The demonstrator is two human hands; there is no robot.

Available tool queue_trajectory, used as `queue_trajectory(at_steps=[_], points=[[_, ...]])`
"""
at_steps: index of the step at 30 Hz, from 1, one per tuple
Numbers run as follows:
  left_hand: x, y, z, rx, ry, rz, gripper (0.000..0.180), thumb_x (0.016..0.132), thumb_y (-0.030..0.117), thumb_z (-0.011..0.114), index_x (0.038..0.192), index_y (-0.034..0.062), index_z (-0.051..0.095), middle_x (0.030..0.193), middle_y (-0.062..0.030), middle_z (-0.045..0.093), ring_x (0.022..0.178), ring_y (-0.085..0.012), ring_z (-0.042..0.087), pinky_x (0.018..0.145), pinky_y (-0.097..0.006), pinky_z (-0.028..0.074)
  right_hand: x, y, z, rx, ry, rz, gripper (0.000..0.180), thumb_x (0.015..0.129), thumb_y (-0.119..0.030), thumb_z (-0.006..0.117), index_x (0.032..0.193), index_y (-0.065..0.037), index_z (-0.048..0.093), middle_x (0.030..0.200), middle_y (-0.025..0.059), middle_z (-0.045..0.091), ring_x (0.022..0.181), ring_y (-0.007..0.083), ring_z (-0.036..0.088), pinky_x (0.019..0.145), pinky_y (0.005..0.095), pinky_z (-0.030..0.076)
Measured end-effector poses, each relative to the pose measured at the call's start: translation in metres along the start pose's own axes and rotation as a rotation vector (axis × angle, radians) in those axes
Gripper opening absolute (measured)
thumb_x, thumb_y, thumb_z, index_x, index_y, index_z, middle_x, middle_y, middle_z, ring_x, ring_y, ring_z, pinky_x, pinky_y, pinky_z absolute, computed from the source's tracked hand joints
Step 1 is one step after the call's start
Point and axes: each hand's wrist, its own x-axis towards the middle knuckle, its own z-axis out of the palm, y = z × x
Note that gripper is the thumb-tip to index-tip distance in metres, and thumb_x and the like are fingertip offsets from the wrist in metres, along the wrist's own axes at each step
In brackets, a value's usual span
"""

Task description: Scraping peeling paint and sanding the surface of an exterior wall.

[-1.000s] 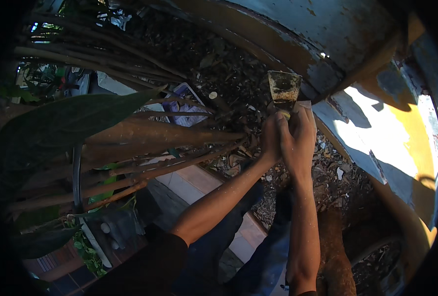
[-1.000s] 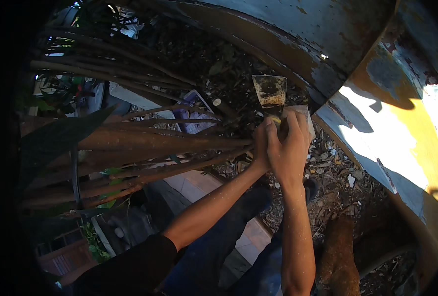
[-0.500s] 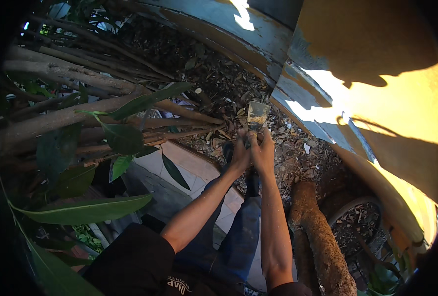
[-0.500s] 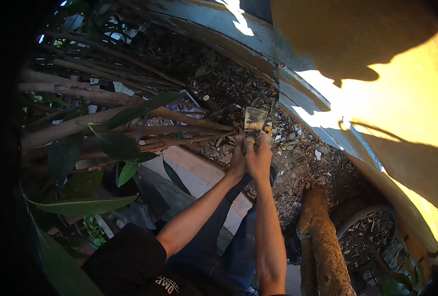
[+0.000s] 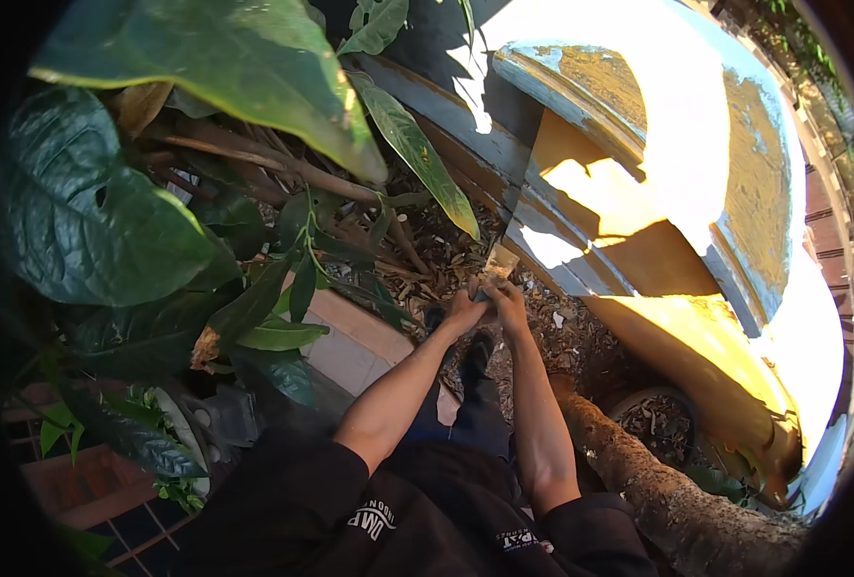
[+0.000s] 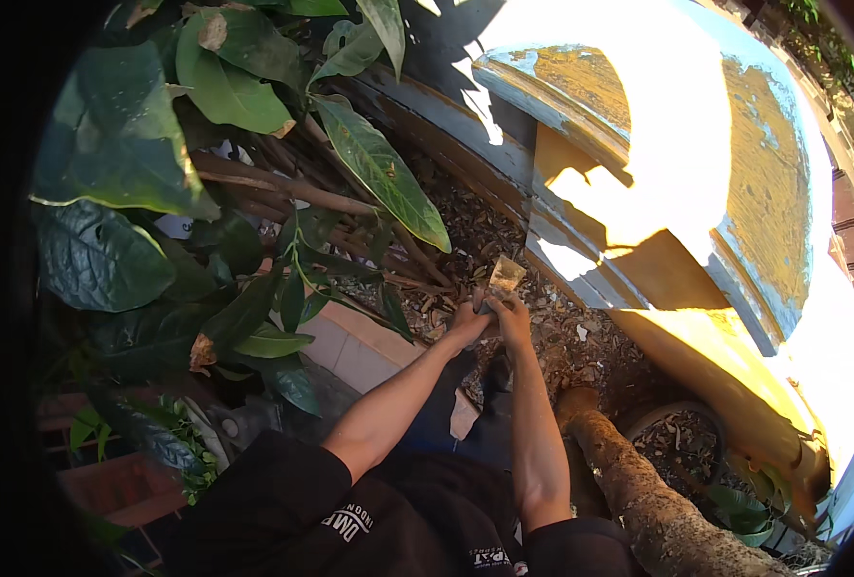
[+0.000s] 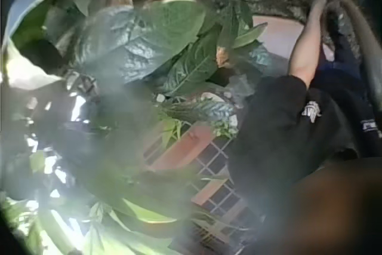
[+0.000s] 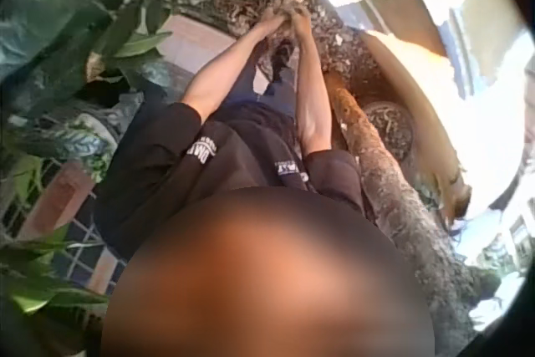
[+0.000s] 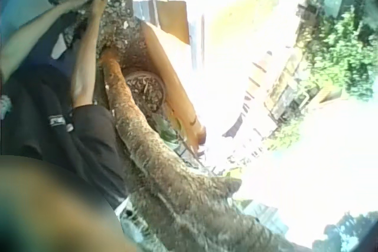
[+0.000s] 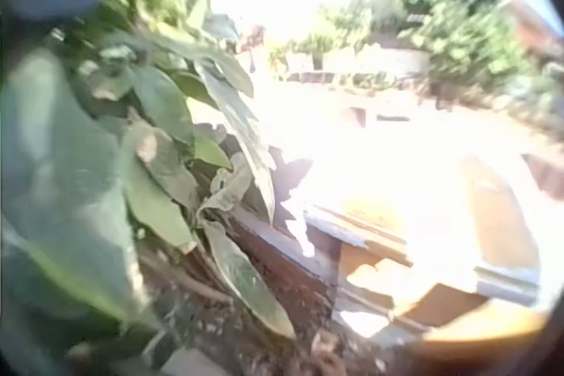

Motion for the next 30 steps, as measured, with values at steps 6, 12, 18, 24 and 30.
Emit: queue_trajectory(at_steps=[6,12,18,24,30], points=[[-0.013,-0.038,-0.037,0.028,0.146,0.16,0.044,0.092,0.043,0.068,0.114,0.0054,0.062,0.11,-0.011,0.063,0.101,-0.0226,0.063,0.085,-0.042,0.051,-0.026,-0.034,0.035,0.051,-0.302,0.154,0.013,0.095,-0.02,0.063,0.095,-0.007,0.066,0.089,0.0065,0.063,0.084,0.0209,0.06,0.078,0.0388,0.047],[-0.057,-0.086,-0.074,-0.086,0.165,0.457,0.058,0.09,0.046,0.071,0.125,0.0009,0.059,0.114,-0.0127,0.067,0.106,-0.0231,0.062,0.09,-0.039,0.048,-0.017,0.009,0.035,0.055,-0.725,0.253,0.034,0.098,-0.026,0.059,0.124,-0.005,0.062,0.114,0.0107,0.066,0.109,0.0265,0.062,0.097,0.0454,0.048],[-0.096,-0.109,-0.102,0.046,0.467,0.543,0.045,0.101,0.04,0.052,0.104,-0.0017,0.066,0.084,-0.0232,0.067,0.074,-0.0268,0.066,0.065,-0.044,0.047,0.01,0.039,0.061,0.024,-0.699,0.517,0.025,0.097,-0.028,0.054,0.097,-0.004,0.064,0.083,0.0072,0.067,0.079,0.0255,0.067,0.075,0.0378,0.056],[-0.1,-0.176,-0.125,-0.102,0.62,0.666,0.037,0.098,0.035,0.054,0.108,0.0014,0.066,0.109,-0.0209,0.07,0.09,-0.0257,0.067,0.076,-0.041,0.05,0.0,0.062,0.123,-0.382,-0.745,0.52,0.03,0.099,-0.027,0.047,0.099,-0.002,0.064,0.076,0.0099,0.067,0.058,0.0201,0.06,0.053,0.0316,0.052],[-0.117,-0.235,-0.196,0.124,0.478,0.635,0.044,0.091,0.029,0.059,0.129,0.0072,0.06,0.13,-0.0206,0.063,0.111,-0.033,0.065,0.087,-0.044,0.05,-0.049,0.075,0.202,-0.385,-0.8,0.403,0.03,0.099,-0.033,0.053,0.094,-0.005,0.062,0.072,0.0066,0.063,0.057,0.0189,0.059,0.054,0.0316,0.052]])
